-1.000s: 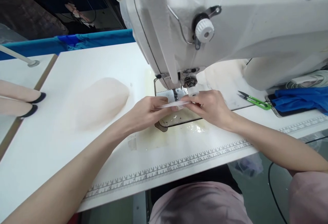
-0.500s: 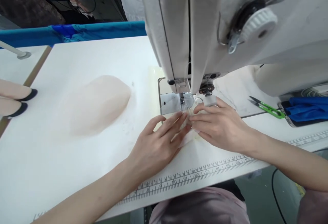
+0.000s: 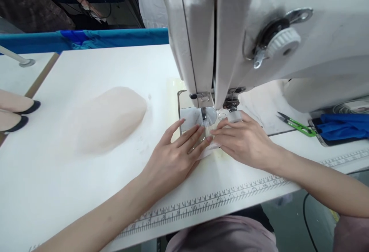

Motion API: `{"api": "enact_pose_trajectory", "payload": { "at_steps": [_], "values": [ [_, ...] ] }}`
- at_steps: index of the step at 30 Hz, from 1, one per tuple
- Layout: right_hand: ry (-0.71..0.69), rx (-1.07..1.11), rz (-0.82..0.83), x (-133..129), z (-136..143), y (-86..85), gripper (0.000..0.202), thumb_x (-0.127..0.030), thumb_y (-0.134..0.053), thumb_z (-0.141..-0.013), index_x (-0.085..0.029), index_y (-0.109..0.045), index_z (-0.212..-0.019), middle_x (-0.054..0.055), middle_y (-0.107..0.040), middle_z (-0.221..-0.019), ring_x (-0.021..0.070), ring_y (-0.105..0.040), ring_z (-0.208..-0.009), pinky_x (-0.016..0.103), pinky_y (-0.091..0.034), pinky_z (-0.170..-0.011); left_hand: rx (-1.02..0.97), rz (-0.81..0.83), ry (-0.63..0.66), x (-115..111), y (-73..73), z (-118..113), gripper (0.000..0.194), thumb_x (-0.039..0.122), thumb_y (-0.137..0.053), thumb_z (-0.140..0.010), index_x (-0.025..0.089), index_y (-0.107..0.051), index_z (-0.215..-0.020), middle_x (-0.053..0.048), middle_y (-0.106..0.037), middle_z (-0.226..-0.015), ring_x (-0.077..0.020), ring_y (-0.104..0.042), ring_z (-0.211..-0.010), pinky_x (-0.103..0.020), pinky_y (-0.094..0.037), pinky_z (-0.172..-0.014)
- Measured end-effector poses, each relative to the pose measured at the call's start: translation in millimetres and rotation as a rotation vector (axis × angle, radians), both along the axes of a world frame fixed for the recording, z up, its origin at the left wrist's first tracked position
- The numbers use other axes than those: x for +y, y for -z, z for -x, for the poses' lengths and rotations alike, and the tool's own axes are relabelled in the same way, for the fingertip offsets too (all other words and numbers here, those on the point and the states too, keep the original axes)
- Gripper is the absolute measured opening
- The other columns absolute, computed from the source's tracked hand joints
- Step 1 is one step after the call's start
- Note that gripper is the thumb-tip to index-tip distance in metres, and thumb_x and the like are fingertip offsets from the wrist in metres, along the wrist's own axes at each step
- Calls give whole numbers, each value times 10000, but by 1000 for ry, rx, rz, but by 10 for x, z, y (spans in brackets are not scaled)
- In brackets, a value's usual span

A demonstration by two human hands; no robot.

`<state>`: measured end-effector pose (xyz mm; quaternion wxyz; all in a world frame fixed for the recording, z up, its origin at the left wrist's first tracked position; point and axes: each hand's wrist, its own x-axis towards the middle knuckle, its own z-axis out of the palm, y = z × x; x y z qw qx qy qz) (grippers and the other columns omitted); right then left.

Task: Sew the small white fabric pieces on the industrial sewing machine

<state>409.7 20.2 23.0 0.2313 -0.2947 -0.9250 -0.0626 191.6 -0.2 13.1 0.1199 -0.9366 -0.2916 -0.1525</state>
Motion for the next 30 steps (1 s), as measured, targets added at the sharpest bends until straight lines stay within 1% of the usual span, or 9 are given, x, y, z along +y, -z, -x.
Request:
{"api": "enact_pose_trajectory", "payload": {
  "at_steps": [5, 11, 17, 19, 21, 23, 25, 27, 30],
  "values": [
    [15, 18, -66, 80, 4, 54, 279, -112, -479, -922, -178, -694, -757, -9, -759, -846, 146, -634, -765, 327, -391, -774, -18, -6, -18, 105, 41, 8, 322, 187, -465, -948, 158, -574, -1250, -118, -633, -1251, -253, -607, -1165, -566, -386, -1070],
    [55, -5, -146, 188, 12, 133, 282, -99, -471, -917, -185, -689, -761, -11, -755, -794, 146, -607, -690, 340, -397, -773, 5, 2, -59, 220, 53, 15, 350, 207, -442, -962, 191, -523, -1302, -93, -633, -1264, -246, -591, -1188, -579, -358, -1089],
    [74, -3, -188, 228, 28, 179, 283, -79, -462, -898, -177, -697, -775, -4, -753, -802, 150, -625, -714, 337, -419, -791, -59, -15, -64, 278, 96, 2, 324, 209, -483, -939, 177, -582, -1246, -115, -653, -1230, -256, -601, -1165, -566, -352, -1089],
    [73, 22, -160, 219, 26, 182, 272, -103, -477, -904, -188, -703, -778, -12, -750, -800, 146, -631, -722, 333, -424, -805, -115, 31, -82, 271, 97, -8, 313, 205, -499, -927, 205, -610, -1219, -100, -663, -1202, -252, -608, -1126, -553, -372, -1068],
    [78, 82, -91, 215, 19, 183, 244, -152, -503, -918, -206, -716, -811, -24, -733, -743, 140, -629, -715, 320, -431, -804, -196, 138, -127, 266, 83, -16, 289, 222, -493, -933, 248, -643, -1179, -78, -661, -1153, -238, -605, -1059, -518, -429, -1000],
    [102, 158, 17, 220, 10, 182, 215, -212, -528, -929, -219, -726, -846, -36, -700, -664, 133, -621, -684, 310, -440, -795, -281, 279, -160, 272, 55, -19, 275, 272, -466, -953, 264, -672, -1136, -76, -641, -1113, -227, -581, -1006, -468, -480, -906],
    [159, 208, 133, 230, 9, 179, 205, -259, -547, -929, -225, -731, -846, -39, -674, -627, 130, -608, -652, 308, -448, -777, -339, 403, -173, 292, 23, -11, 303, 328, -427, -971, 256, -690, -1103, -80, -616, -1108, -224, -556, -1002, -437, -492, -858],
    [208, 226, 209, 236, 15, 173, 203, -281, -564, -922, -221, -732, -824, -34, -668, -629, 129, -599, -633, 309, -449, -759, -357, 476, -172, 319, -3, 4, 334, 355, -396, -981, 258, -702, -1074, -75, -601, -1115, -221, -541, -1017, -441, -479, -876],
    [208, 241, 244, 226, 21, 159, 188, -288, -575, -918, -224, -728, -831, -39, -677, -645, 124, -602, -632, 303, -441, -760, -339, 484, -152, 347, -11, 32, 333, 361, -390, -982, 286, -702, -1070, -67, -586, -1140, -226, -521, -1050, -466, -458, -911]
  ]
}}
